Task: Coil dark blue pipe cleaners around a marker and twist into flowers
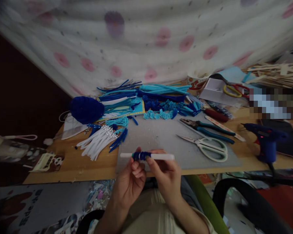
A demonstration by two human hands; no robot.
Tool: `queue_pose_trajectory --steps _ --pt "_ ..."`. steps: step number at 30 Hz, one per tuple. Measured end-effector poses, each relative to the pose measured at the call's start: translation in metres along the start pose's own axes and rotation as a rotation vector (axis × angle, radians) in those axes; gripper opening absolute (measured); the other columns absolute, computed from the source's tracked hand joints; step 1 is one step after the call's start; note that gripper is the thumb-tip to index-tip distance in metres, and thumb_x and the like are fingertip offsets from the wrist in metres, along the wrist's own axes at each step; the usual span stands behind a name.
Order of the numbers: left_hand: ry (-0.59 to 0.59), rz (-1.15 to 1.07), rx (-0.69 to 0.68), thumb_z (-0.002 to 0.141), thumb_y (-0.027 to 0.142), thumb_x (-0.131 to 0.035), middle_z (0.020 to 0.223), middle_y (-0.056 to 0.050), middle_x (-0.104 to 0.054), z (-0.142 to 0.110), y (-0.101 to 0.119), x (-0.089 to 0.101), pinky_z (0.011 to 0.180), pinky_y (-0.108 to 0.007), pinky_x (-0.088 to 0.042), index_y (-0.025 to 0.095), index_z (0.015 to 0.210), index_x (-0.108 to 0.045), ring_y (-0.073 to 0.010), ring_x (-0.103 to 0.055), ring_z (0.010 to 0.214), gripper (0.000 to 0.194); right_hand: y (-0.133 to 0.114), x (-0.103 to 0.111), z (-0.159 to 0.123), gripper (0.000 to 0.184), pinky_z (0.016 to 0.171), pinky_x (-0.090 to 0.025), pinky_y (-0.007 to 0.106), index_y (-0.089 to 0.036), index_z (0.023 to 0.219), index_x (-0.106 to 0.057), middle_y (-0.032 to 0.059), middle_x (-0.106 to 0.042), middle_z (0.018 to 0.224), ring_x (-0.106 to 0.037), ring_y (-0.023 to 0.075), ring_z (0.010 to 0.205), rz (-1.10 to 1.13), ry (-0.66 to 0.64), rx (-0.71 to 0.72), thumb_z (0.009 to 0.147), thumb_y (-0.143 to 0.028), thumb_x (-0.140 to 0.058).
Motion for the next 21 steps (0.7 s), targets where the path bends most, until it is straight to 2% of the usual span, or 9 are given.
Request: queue_pose_trajectory --steps 2,4,7,10,13,15,17,19,21 --pt "-0.074 0.100 -0.007 0.051 0.027 -0.093 0.050 0.004 -0.063 0.004 0.002 -0.003 0.046 -0.011 -0.046 0.017 0.084 -0.076 -0.0041 -0.055 0.045 0.039 0.013 -0.001 0.001 0.012 0.063 -0.051 0.027 -0.023 0.082 -0.074 0.0021 -0.072 0.076 -0.064 0.0164 0.067 0.144 0.002 -0.191 0.074 -0.032 -0.077" --pt "-0.101 0.276 -0.082 0.053 0.030 -0.092 0.053 0.002 -0.066 0.010 0.009 -0.003 0.047 -0.014 -0.047 0.018 0.090 -0.077 -0.0063 -0.058 0.048 0.042 0.019 -0.003 0.003 0.019 0.061 -0.049 0.026 -0.022 0.075 -0.073 0.0004 -0.068 0.067 -0.059 0.0140 0.062 0.248 -0.018 -0.317 0.072 -0.040 -0.078" --pt "-0.132 0.598 -0.186 0.061 0.032 -0.087 0.072 -0.003 -0.076 0.015 0.017 -0.002 0.053 -0.019 -0.052 0.019 0.097 -0.077 -0.0100 -0.063 0.055 0.040 0.019 -0.005 0.004 0.027 0.059 -0.046 0.023 -0.019 0.064 -0.069 -0.0015 -0.061 0.059 -0.054 0.0117 0.059 0.311 -0.041 -0.395 0.068 -0.043 -0.081" --pt "-0.109 0.859 -0.344 0.068 0.029 -0.081 0.092 -0.005 -0.078 0.013 0.026 0.000 0.064 -0.023 -0.056 0.021 0.105 -0.075 -0.0142 -0.068 0.070 0.039 0.019 -0.006 0.003 0.028 0.058 -0.045 0.023 -0.018 0.064 -0.068 -0.0019 -0.061 0.058 -0.053 0.0106 0.056 0.323 -0.068 -0.438 0.066 -0.043 -0.083" --pt "-0.038 0.907 -0.518 0.067 0.029 -0.082 0.095 -0.006 -0.077 0.009 0.034 0.006 0.069 -0.024 -0.056 0.021 0.102 -0.076 -0.0177 -0.070 0.081 0.036 0.023 -0.007 0.000 0.030 0.060 -0.044 0.024 -0.017 0.066 -0.068 -0.0015 -0.060 0.058 -0.053 0.0108 0.056 0.292 -0.108 -0.485 0.067 -0.044 -0.083" --pt "-0.070 0.852 -0.514 0.067 0.034 -0.082 0.092 -0.006 -0.077 0.011 0.031 0.009 0.067 -0.025 -0.057 0.020 0.099 -0.077 -0.0190 -0.070 0.078 0.035 0.027 -0.008 -0.001 0.031 0.059 -0.043 0.023 -0.016 0.066 -0.068 -0.0016 -0.059 0.057 -0.052 0.0105 0.056 0.281 -0.138 -0.533 0.066 -0.044 -0.083" --pt "-0.145 0.832 -0.447 0.068 0.038 -0.080 0.091 -0.006 -0.077 0.014 0.025 0.007 0.065 -0.026 -0.057 0.021 0.106 -0.075 -0.0191 -0.071 0.075 0.042 0.031 -0.010 -0.002 0.032 0.056 -0.042 0.023 -0.016 0.067 -0.068 -0.0019 -0.059 0.057 -0.051 0.0098 0.055 0.304 -0.176 -0.587 0.065 -0.044 -0.083" --pt "-0.210 0.903 -0.386 0.070 0.039 -0.079 0.095 -0.006 -0.077 0.015 0.022 0.001 0.067 -0.027 -0.058 0.022 0.114 -0.072 -0.0196 -0.071 0.077 0.048 0.032 -0.011 -0.002 0.031 0.054 -0.041 0.022 -0.016 0.068 -0.068 -0.0022 -0.059 0.057 -0.050 0.0093 0.053 0.330 -0.211 -0.638 0.065 -0.043 -0.084" --pt "-0.254 1.012 -0.367 0.072 0.036 -0.078 0.105 -0.007 -0.076 0.013 0.025 -0.008 0.075 -0.029 -0.057 0.023 0.113 -0.072 -0.0218 -0.071 0.088 0.043 0.032 -0.011 -0.002 0.031 0.052 -0.042 0.021 -0.016 0.068 -0.068 -0.0020 -0.060 0.056 -0.052 0.0093 0.052 0.341 -0.247 -0.691 0.063 -0.041 -0.085"
Point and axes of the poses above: each hand's wrist, its own z-axis towards the middle knuckle, its own x-axis out of the back of the hand, y = z × x, the point moved 7 cm from there along z, towards the middle knuckle
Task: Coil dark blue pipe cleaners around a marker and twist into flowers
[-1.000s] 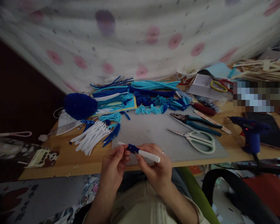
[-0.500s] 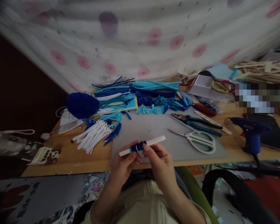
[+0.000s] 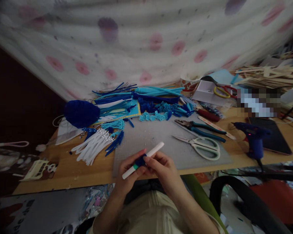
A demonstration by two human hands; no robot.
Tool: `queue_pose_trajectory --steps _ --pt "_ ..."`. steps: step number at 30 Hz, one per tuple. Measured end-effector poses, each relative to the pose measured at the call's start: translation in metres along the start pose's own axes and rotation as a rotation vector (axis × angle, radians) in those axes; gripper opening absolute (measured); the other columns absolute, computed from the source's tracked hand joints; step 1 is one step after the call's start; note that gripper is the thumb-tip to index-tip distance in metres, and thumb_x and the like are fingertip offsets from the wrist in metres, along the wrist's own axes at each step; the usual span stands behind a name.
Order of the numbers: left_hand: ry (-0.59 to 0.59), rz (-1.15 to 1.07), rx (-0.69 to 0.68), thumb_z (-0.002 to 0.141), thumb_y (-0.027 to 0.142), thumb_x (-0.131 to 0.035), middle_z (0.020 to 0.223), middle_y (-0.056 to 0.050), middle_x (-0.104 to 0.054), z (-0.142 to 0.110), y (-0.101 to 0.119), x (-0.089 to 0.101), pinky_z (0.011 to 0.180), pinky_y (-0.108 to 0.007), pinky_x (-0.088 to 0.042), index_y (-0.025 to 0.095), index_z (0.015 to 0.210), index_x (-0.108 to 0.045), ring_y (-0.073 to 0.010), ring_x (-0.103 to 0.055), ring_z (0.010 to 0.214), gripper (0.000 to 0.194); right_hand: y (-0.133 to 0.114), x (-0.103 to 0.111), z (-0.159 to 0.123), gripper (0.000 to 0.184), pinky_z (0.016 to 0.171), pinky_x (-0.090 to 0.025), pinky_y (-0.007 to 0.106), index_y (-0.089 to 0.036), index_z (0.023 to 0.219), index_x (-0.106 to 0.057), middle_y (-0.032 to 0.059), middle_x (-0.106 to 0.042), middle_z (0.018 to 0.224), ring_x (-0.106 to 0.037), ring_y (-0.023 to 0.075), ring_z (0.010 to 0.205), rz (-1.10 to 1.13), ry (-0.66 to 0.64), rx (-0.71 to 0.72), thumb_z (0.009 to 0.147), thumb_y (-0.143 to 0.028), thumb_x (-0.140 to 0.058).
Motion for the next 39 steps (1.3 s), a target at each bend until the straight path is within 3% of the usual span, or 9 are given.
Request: queue_pose_trajectory --steps 5,8,11,17,22,25,28,32,39 --pt "-0.125 -0.038 0.106 0.072 0.039 -0.078 0.090 -0.008 -0.077 0.000 0.008 -0.007 0.062 -0.030 -0.060 0.019 0.108 -0.073 -0.0191 -0.071 0.066 0.042 0.001 -0.006 -0.002 0.031 0.049 -0.044 0.020 -0.015 0.069 -0.070 -0.0013 -0.064 0.058 -0.055 0.0078 0.048 0.053 -0.061 -0.135 0.055 -0.036 -0.089" --pt "-0.041 -0.063 0.069 0.070 0.038 -0.080 0.080 -0.005 -0.075 0.000 0.009 -0.004 0.056 -0.026 -0.058 0.017 0.099 -0.072 -0.0155 -0.068 0.060 0.037 0.001 -0.008 -0.003 0.033 0.052 -0.048 0.020 -0.015 0.068 -0.072 -0.0002 -0.067 0.060 -0.058 0.0081 0.050 0.044 -0.050 -0.144 0.053 -0.038 -0.090" --pt "0.041 -0.051 0.018 0.071 0.035 -0.079 0.077 -0.002 -0.072 -0.002 0.012 0.000 0.058 -0.022 -0.057 0.017 0.090 -0.070 -0.0138 -0.068 0.064 0.028 -0.009 -0.007 -0.004 0.031 0.060 -0.051 0.022 -0.016 0.073 -0.074 0.0013 -0.070 0.066 -0.062 0.0107 0.058 -0.075 -0.047 -0.042 0.060 -0.042 -0.086" --pt "0.000 0.089 -0.013 0.079 0.025 -0.073 0.085 -0.001 -0.075 -0.007 0.023 -0.001 0.066 -0.020 -0.057 0.022 0.100 -0.068 -0.0138 -0.071 0.074 0.022 -0.036 -0.013 -0.017 0.031 0.072 -0.052 0.030 -0.019 0.086 -0.074 0.0043 -0.072 0.079 -0.065 0.0197 0.076 -0.459 -0.142 0.192 0.079 -0.049 -0.068" --pt "-0.018 0.285 -0.151 0.088 0.018 -0.060 0.103 -0.004 -0.073 -0.009 0.032 -0.006 0.075 -0.024 -0.055 0.024 0.113 -0.062 -0.0167 -0.070 0.090 0.026 -0.042 -0.011 -0.027 0.025 0.071 -0.050 0.031 -0.021 0.094 -0.069 0.0049 -0.069 0.085 -0.062 0.0201 0.077 -0.843 0.084 0.466 0.080 -0.041 -0.070" --pt "0.022 0.360 -0.189 0.091 0.016 -0.054 0.113 -0.007 -0.071 -0.012 0.029 -0.007 0.083 -0.028 -0.053 0.024 0.114 -0.059 -0.0196 -0.067 0.103 0.026 -0.040 -0.004 -0.032 0.030 0.074 -0.052 0.032 -0.022 0.106 -0.059 0.0052 -0.070 0.091 -0.066 0.0203 0.083 -0.769 0.236 0.616 0.081 -0.037 -0.069" --pt "0.035 0.362 -0.158 0.091 0.018 -0.054 0.111 -0.009 -0.071 -0.013 0.021 -0.007 0.084 -0.031 -0.053 0.022 0.111 -0.057 -0.0213 -0.067 0.103 0.021 -0.038 -0.006 -0.032 0.039 0.083 -0.053 0.032 -0.024 0.122 -0.054 0.0065 -0.071 0.102 -0.067 0.0210 0.096 -0.732 0.163 0.693 0.085 -0.031 -0.066" --pt "0.016 0.386 -0.128 0.089 0.016 -0.054 0.103 -0.010 -0.071 -0.010 0.017 -0.009 0.081 -0.032 -0.054 0.020 0.103 -0.053 -0.0222 -0.069 0.097 0.015 -0.030 -0.009 -0.024 0.026 0.080 -0.055 0.030 -0.025 0.114 -0.066 0.0059 -0.074 0.105 -0.069 0.0206 0.095 -0.661 0.019 0.577 0.089 -0.031 -0.062" --pt "-0.021 0.642 -0.175 0.089 0.020 -0.056 0.104 -0.009 -0.072 -0.014 0.034 -0.014 0.078 -0.030 -0.054 0.021 0.114 -0.051 -0.0207 -0.070 0.095 0.025 -0.030 0.003 -0.013 0.021 0.075 -0.054 0.029 -0.024 0.104 -0.069 0.0056 -0.073 0.098 -0.068 0.0205 0.087 -0.531 0.092 0.516 0.088 -0.037 -0.063"
Point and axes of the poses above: each hand's wrist, its own z-axis towards the middle knuckle, its own x-axis out of the back of the hand, y = z × x, the point moved 7 cm from there along z, towards the middle knuckle
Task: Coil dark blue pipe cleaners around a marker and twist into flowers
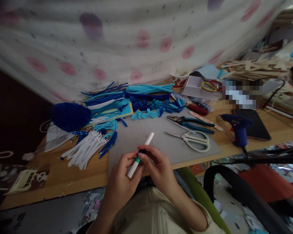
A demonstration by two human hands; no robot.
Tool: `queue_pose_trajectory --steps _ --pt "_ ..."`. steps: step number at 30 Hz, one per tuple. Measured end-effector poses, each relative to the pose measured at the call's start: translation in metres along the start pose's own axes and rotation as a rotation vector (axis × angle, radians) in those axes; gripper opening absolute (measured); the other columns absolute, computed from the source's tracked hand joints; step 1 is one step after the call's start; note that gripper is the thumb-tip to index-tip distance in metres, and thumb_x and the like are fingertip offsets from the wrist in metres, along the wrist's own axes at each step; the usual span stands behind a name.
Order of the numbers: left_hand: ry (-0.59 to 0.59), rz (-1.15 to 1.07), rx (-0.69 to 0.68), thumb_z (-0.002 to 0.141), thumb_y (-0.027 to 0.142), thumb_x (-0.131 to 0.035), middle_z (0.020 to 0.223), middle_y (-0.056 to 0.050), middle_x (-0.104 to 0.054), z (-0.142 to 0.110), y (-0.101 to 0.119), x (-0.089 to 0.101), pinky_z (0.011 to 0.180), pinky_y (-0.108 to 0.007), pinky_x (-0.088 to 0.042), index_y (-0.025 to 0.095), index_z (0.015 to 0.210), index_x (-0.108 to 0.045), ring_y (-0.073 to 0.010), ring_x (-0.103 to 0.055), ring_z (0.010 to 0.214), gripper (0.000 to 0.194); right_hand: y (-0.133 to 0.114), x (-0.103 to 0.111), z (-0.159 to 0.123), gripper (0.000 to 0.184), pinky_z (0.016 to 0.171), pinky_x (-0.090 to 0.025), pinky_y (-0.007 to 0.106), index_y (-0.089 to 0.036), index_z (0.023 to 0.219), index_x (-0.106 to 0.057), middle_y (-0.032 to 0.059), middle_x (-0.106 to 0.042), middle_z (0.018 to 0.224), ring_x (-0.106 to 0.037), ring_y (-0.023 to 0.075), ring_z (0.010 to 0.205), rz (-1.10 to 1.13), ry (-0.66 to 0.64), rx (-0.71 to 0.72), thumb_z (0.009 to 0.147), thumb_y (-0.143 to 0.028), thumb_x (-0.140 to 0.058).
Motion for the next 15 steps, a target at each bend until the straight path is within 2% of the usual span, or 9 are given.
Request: queue_pose_trajectory --steps 3,7,10,15 --pt "0.022 0.141 -0.096 0.092 0.024 -0.053 0.096 -0.008 -0.074 -0.004 0.006 0.002 0.072 -0.029 -0.054 0.020 0.111 -0.053 -0.0200 -0.071 0.086 0.019 0.000 0.004 0.004 0.023 0.066 -0.051 0.028 -0.023 0.103 -0.068 0.0057 -0.070 0.088 -0.065 0.0192 0.076 -0.067 -0.003 0.006 0.088 -0.040 -0.062" --pt "0.160 0.292 -0.228 0.095 0.023 -0.046 0.083 -0.009 -0.073 -0.006 0.012 -0.001 0.064 -0.029 -0.053 0.018 0.097 -0.055 -0.0203 -0.071 0.075 0.010 -0.001 0.005 0.009 0.025 0.063 -0.048 0.027 -0.022 0.104 -0.064 0.0040 -0.065 0.081 -0.060 0.0173 0.071 -0.080 -0.022 0.018 0.090 -0.042 -0.057" --pt "0.181 0.298 -0.203 0.095 0.023 -0.046 0.079 -0.007 -0.072 -0.003 0.012 -0.008 0.058 -0.027 -0.050 0.019 0.093 -0.054 -0.0189 -0.070 0.067 0.010 0.004 0.009 0.017 0.028 0.061 -0.048 0.027 -0.022 0.103 -0.062 0.0023 -0.061 0.077 -0.056 0.0159 0.067 -0.030 -0.030 -0.001 0.090 -0.046 -0.056" --pt "0.135 0.237 -0.136 0.095 0.022 -0.045 0.078 -0.005 -0.072 -0.002 0.011 -0.014 0.056 -0.026 -0.049 0.019 0.093 -0.054 -0.0176 -0.070 0.066 0.009 0.010 0.034 0.039 0.033 0.058 -0.044 0.027 -0.020 0.101 -0.062 0.0005 -0.057 0.073 -0.053 0.0150 0.063 -0.089 0.042 0.028 0.087 -0.050 -0.059"
Point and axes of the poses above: each hand's wrist, its own z-axis towards the middle knuckle, its own x-axis out of the back of the hand, y = z × x, the point moved 7 cm from there along z, towards the middle knuckle
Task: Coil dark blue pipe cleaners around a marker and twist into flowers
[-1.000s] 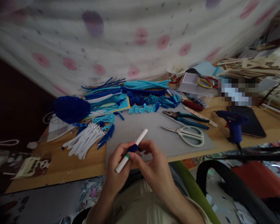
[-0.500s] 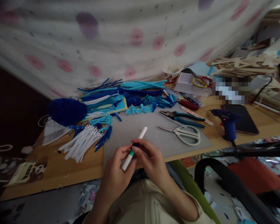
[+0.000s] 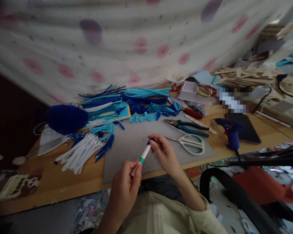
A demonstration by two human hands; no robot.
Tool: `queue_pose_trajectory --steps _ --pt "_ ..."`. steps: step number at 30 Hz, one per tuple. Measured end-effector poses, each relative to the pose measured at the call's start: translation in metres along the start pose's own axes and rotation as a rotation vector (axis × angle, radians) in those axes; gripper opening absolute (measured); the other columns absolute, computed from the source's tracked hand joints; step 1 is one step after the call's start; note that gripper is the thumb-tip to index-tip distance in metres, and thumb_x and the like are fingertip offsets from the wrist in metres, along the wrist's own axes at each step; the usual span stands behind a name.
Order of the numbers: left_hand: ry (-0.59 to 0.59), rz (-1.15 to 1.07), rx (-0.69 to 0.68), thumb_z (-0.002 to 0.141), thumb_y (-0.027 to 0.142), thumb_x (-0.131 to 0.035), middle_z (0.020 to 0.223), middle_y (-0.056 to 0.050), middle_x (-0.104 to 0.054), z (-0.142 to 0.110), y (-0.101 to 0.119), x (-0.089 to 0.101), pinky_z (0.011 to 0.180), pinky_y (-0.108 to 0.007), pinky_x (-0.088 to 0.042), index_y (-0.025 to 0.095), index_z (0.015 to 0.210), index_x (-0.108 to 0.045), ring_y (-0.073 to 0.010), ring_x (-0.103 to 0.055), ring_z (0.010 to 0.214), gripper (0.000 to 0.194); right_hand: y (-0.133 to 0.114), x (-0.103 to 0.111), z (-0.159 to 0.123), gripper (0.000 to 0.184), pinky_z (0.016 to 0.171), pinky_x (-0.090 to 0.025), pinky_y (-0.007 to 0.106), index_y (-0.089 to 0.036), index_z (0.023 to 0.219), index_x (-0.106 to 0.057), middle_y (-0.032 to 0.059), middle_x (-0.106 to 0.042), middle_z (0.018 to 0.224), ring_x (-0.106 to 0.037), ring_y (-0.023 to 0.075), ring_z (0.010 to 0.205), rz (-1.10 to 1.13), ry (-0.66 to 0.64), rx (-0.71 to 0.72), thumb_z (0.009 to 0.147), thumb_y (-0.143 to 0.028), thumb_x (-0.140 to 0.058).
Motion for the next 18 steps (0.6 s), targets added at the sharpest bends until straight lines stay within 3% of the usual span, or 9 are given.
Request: queue_pose_trajectory --steps 5,10,14,16,18 --pt "-0.013 -0.005 0.003 0.095 0.022 -0.046 0.078 -0.005 -0.073 -0.001 0.002 -0.004 0.057 -0.026 -0.050 0.019 0.092 -0.054 -0.0179 -0.070 0.066 0.009 0.005 0.011 0.018 0.030 0.058 -0.043 0.028 -0.019 0.103 -0.060 0.0009 -0.057 0.074 -0.053 0.0152 0.064 -0.118 -0.042 0.041 0.090 -0.046 -0.054" --pt "0.020 -0.070 0.052 0.095 0.025 -0.045 0.070 -0.004 -0.069 -0.010 0.000 0.004 0.052 -0.023 -0.048 0.020 0.091 -0.055 -0.0160 -0.068 0.061 0.012 0.014 0.039 0.035 0.035 0.061 -0.041 0.028 -0.018 0.102 -0.062 -0.0012 -0.054 0.068 -0.051 0.0150 0.062 -0.182 0.037 0.051 0.090 -0.050 -0.053" --pt "0.155 -0.001 0.190 0.095 0.032 -0.045 0.060 0.000 -0.062 -0.001 -0.042 0.021 0.050 -0.023 -0.047 0.019 0.092 -0.055 -0.0155 -0.063 0.051 0.017 0.020 0.047 0.036 0.041 0.057 -0.040 0.027 -0.018 0.096 -0.063 -0.0019 -0.054 0.067 -0.050 0.0131 0.059 0.002 0.000 -0.050 0.085 -0.057 -0.058" --pt "0.162 0.064 0.221 0.095 0.034 -0.044 0.058 0.000 -0.061 0.012 -0.067 0.021 0.050 -0.025 -0.047 0.018 0.093 -0.056 -0.0182 -0.063 0.053 0.020 0.017 0.044 0.031 0.040 0.057 -0.040 0.026 -0.019 0.096 -0.063 -0.0013 -0.054 0.071 -0.049 0.0125 0.061 0.129 -0.006 -0.093 0.083 -0.057 -0.061" --pt "0.093 0.147 0.194 0.094 0.030 -0.045 0.069 -0.005 -0.066 0.025 -0.083 0.013 0.056 -0.030 -0.050 0.017 0.094 -0.059 -0.0215 -0.067 0.064 0.020 0.010 0.038 0.024 0.038 0.057 -0.040 0.025 -0.020 0.097 -0.064 -0.0008 -0.055 0.074 -0.049 0.0121 0.062 0.216 -0.025 -0.109 0.083 -0.055 -0.063"
Point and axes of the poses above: each hand's wrist, its own z-axis towards the middle knuckle, its own x-axis out of the back of the hand, y = z × x, the point moved 7 cm from there along z, towards the middle knuckle
